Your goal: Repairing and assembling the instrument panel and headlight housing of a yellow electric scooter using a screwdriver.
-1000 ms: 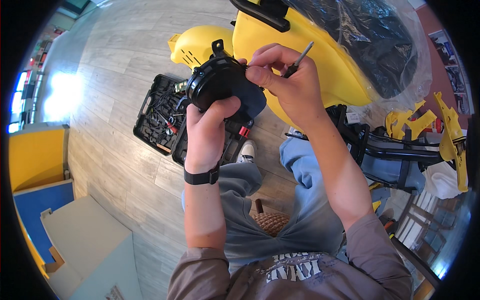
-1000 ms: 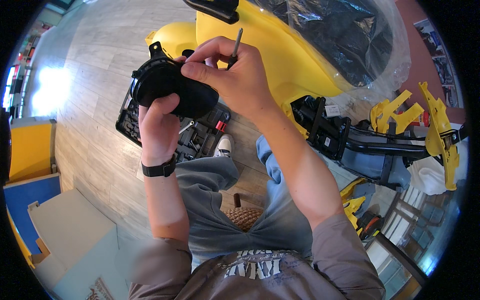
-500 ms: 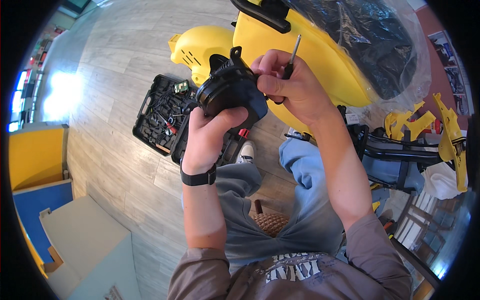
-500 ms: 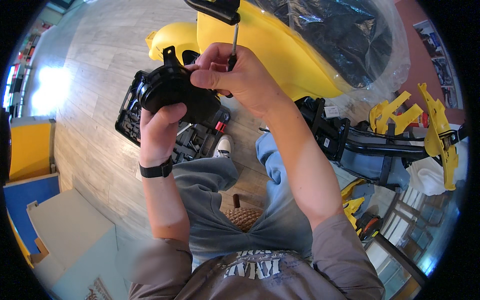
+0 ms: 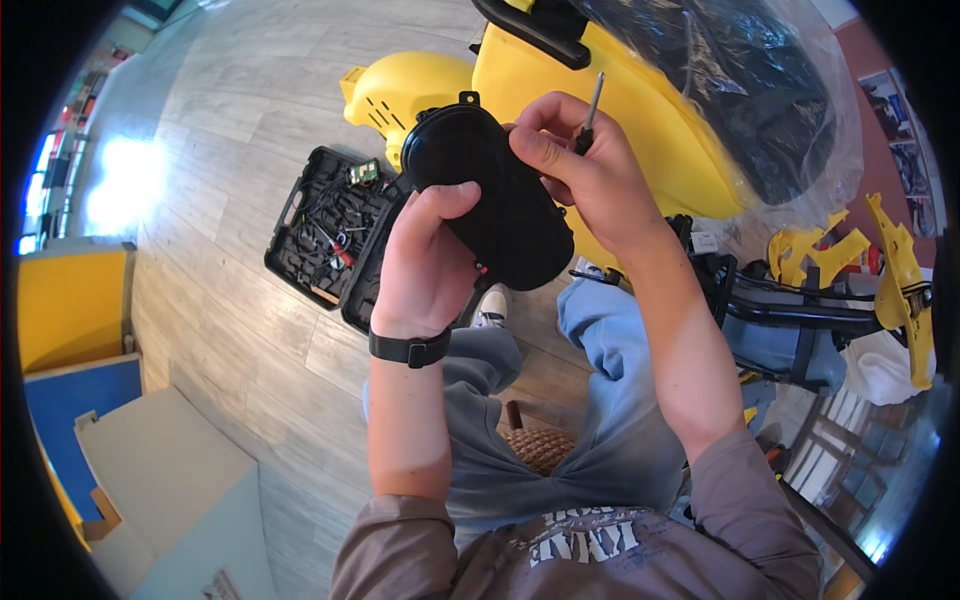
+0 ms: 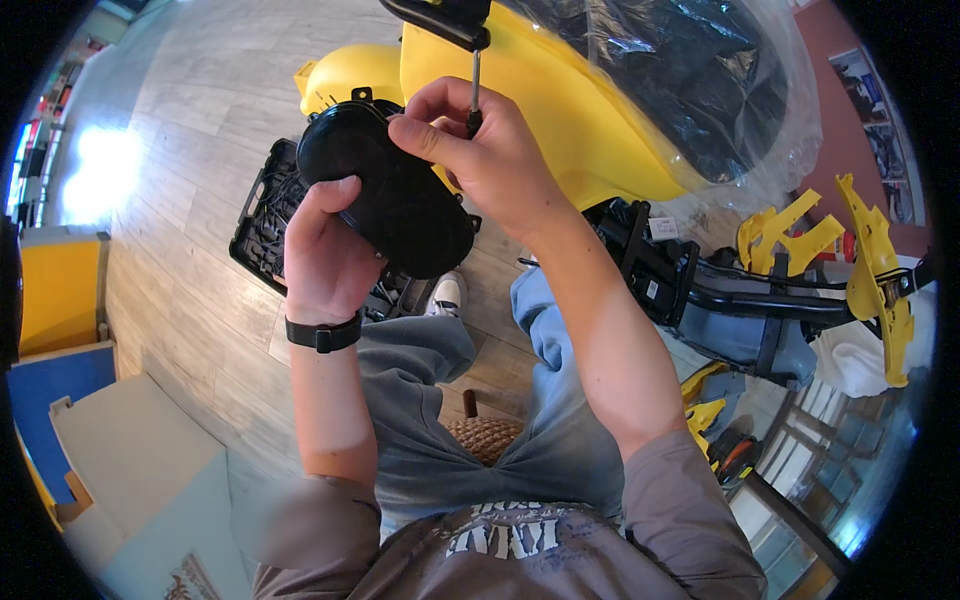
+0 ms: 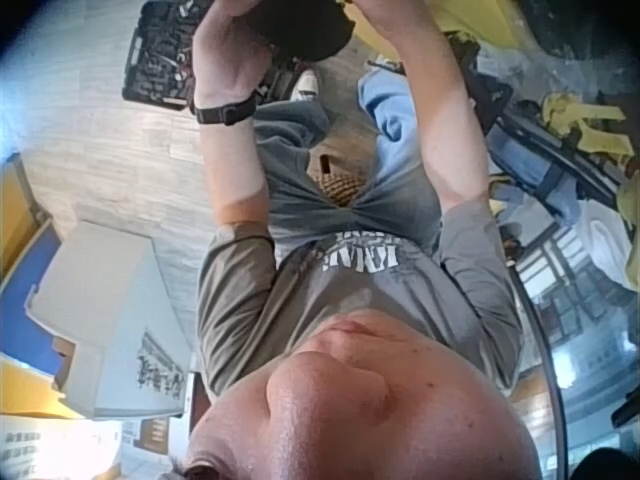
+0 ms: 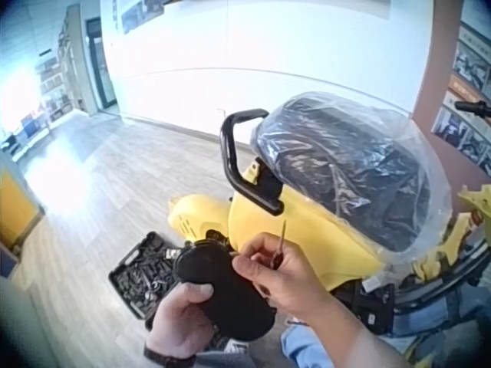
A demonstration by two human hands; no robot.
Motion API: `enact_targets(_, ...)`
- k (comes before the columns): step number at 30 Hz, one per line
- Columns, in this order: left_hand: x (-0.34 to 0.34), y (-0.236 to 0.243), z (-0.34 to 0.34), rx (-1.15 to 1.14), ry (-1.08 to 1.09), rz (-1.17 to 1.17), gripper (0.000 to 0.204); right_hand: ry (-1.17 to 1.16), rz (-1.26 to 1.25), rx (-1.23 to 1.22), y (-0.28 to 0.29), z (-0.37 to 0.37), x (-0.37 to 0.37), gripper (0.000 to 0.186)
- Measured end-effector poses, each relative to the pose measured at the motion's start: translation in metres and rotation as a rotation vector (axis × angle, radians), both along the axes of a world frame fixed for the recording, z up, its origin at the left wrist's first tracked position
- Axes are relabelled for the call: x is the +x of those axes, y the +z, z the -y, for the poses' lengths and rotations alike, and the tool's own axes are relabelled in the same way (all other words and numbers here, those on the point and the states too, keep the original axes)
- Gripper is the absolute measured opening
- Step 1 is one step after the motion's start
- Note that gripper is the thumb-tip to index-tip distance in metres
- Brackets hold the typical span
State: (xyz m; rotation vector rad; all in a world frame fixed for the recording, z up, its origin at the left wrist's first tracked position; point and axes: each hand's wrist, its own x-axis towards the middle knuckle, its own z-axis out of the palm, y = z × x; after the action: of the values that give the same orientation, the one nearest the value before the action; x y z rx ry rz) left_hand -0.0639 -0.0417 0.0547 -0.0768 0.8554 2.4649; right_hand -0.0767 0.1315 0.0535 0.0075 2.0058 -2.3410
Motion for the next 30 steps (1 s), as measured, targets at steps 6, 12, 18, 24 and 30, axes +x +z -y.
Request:
enact_targets(6,-0.002,-0.005,0.003,-0.035,-0.011,0.017,0.046,-0.011,0.126,-0.053,0.003,0.001,-0.001,0.020)
enact_targets(12,0.002,-0.001,0.000,0.011,-0.079,0.007,0.053,0.028,0.255,-0.172,-0.003,-0.006,-0.003,0.025)
enact_targets(18,-0.002,-0.019,0.002,0.414,-0.126,0.132,0.058,0.085,0.313,-0.205,-0.006,-0.008,-0.004,0.030)
enact_targets(24,-0.001,-0.020,-0.001,0.465,-0.113,0.192,0.058,0.111,0.279,-0.202,-0.006,-0.007,-0.003,0.029)
enact_targets(30,-0.002,-0.021,-0.001,0.527,-0.124,0.215,0.058,0.130,0.240,-0.209,-0.005,-0.007,-0.003,0.028)
